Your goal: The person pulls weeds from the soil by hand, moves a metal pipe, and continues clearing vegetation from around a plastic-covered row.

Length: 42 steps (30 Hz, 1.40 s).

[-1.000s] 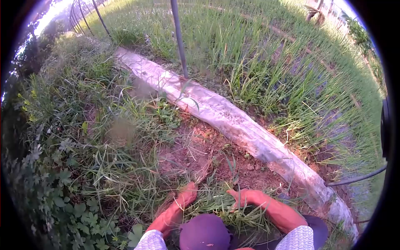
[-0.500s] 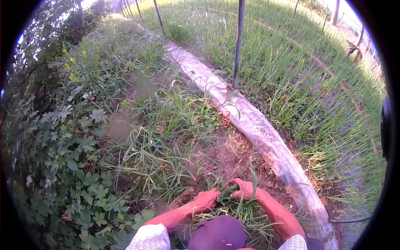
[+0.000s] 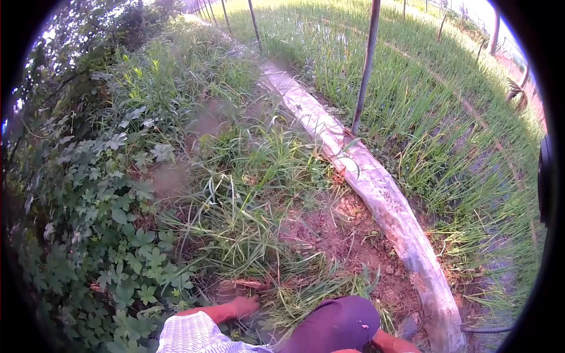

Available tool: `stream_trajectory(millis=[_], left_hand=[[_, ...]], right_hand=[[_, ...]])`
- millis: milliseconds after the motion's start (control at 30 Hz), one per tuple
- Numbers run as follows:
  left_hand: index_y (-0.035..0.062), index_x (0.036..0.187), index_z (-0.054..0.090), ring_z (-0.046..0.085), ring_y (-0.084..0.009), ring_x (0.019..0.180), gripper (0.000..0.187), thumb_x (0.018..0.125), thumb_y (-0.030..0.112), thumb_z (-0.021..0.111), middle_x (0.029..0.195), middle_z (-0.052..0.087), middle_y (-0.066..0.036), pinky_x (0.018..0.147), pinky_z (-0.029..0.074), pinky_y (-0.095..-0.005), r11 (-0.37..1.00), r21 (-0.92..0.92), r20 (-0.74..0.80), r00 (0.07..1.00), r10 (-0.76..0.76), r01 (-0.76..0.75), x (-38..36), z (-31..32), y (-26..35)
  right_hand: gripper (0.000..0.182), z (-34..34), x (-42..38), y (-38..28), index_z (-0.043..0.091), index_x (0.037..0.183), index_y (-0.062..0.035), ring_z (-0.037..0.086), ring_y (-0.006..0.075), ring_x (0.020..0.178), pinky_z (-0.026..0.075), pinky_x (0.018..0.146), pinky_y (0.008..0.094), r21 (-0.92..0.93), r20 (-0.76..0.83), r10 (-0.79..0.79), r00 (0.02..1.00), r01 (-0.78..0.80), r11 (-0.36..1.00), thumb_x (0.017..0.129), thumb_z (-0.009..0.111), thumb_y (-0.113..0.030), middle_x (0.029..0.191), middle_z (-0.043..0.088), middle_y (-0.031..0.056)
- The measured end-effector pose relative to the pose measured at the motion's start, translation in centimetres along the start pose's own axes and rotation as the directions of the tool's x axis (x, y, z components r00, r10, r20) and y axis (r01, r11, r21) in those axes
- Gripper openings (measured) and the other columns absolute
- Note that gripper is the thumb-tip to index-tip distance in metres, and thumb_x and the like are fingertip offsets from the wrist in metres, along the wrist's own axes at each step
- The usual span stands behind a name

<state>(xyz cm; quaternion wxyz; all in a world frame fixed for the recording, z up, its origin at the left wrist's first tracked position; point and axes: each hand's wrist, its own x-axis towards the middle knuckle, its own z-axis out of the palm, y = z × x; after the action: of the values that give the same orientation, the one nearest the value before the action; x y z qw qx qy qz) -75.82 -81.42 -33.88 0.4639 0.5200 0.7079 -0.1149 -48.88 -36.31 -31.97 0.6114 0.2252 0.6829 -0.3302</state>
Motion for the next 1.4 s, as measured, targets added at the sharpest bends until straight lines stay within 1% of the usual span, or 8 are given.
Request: stream_trajectory(millis=[267,367,433,533,633,700,1167,1400], left_hand=[[0.0098,0.119,0.062,0.063,-0.0347,0.104,0.05,0.076,0.033,0.072,0.109,0.067,-0.018,0.085,0.05,-0.0467,0.987,-0.063,0.49,0.857,0.162,-0.151,0.6,-16.0,3.9],[0.0139,0.1,0.067,0.065,-0.0356,0.092,0.031,0.079,0.037,0.068,0.097,0.068,-0.017,0.077,0.052,-0.0496,0.983,0.001,0.15,0.972,0.182,-0.185,2.0,-21.8,5.6],[0.0127,0.122,0.056,0.062,-0.0373,0.102,0.052,0.08,0.041,0.069,0.114,0.062,-0.021,0.084,0.05,-0.0461,0.953,-0.011,-0.125,0.946,0.299,-0.303,5.4,-20.0,4.4],[0.0111,0.136,0.045,0.059,-0.0385,0.108,0.067,0.08,0.039,0.068,0.12,0.06,-0.021,0.09,0.047,-0.0473,0.887,-0.405,-0.005,0.97,0.242,-0.224,8.5,-14.0,3.0],[0.0135,0.13,0.052,0.058,-0.0385,0.108,0.055,0.08,0.033,0.066,0.119,0.06,-0.02,0.092,0.045,-0.0471,0.915,0.315,0.036,0.966,0.254,-0.252,8.9,-9.7,3.3],[0.0097,0.128,0.052,0.06,-0.0367,0.104,0.05,0.085,0.032,0.062,0.116,0.062,-0.019,0.086,0.047,-0.043,0.921,0.292,-0.04,0.959,0.282,-0.258,8.9,-9.0,2.8],[0.0069,0.123,0.055,0.06,-0.0296,0.101,0.045,0.085,0.029,0.062,0.113,0.063,-0.015,0.085,0.048,-0.0387,0.988,-0.15,-0.006,0.999,0.04,-0.04,4.3,-8.4,-2.3],[0.0065,0.121,0.056,0.06,-0.0262,0.1,0.044,0.083,0.028,0.064,0.113,0.064,-0.013,0.085,0.048,-0.0376,0.91,-0.405,0.084,0.995,-0.061,0.09,7.0,-13.6,-1.1]], right_hand=[[0.072,-2.4,-2.2,1.5,0.045,0.14,-0.0137,0.058,0.0291,0.111,0.053,0.085,0.0478,0.175,0.322,-0.039,0.946,-0.019,0.984,0.078,0.073,-0.035,0.129,0.056,0.0165],[0.049,-7.0,-11.5,1.8,0.061,0.126,-0.0114,0.063,0.0213,0.097,0.056,0.065,0.037,0.371,-0.129,-0.139,0.982,0.178,0.911,0.081,0.071,-0.03,0.11,0.066,0.0079],[0.044,-8.4,-14.4,5.5,0.064,0.118,-0.0048,0.063,0.0272,0.098,0.052,0.082,0.0392,0.068,-0.537,-0.295,0.79,0.389,0.919,0.084,0.065,-0.032,0.108,0.067,0.016],[0.043,-7.8,-23.2,7.0,0.06,0.117,-0.0007,0.061,0.02,0.094,0.051,0.078,0.0348,0.34,-0.728,0.074,0.682,0.266,0.902,0.083,0.06,-0.027,0.105,0.065,0.0128],[0.042,-5.4,-28.2,11.0,0.06,0.114,0.0005,0.06,0.0172,0.083,0.052,0.066,0.0318,0.399,-0.787,0.261,0.558,0.139,0.906,0.082,0.059,-0.025,0.098,0.064,0.0105],[0.04,-2.6,-30.2,13.0,0.064,0.105,0.0034,0.062,0.0228,0.07,0.051,0.062,0.0352,0.488,-0.766,0.416,0.49,0.023,0.873,0.079,0.063,-0.027,0.083,0.066,0.0156],[0.021,1.8,-21.3,22.9,0.065,0.093,-0.0005,0.061,0.0134,0.062,0.051,0.051,0.0305,0.789,-0.501,0.606,0.618,0.039,0.613,0.08,0.063,-0.016,0.073,0.063,0.0046],[0.015,0.4,-8.9,33.0,0.063,0.069,-0.0047,0.054,0.015,0.055,0.045,0.052,0.0337,0.7,-0.694,0.581,0.425,0.21,0.682,0.075,0.061,-0.018,0.06,0.056,0.0091]])
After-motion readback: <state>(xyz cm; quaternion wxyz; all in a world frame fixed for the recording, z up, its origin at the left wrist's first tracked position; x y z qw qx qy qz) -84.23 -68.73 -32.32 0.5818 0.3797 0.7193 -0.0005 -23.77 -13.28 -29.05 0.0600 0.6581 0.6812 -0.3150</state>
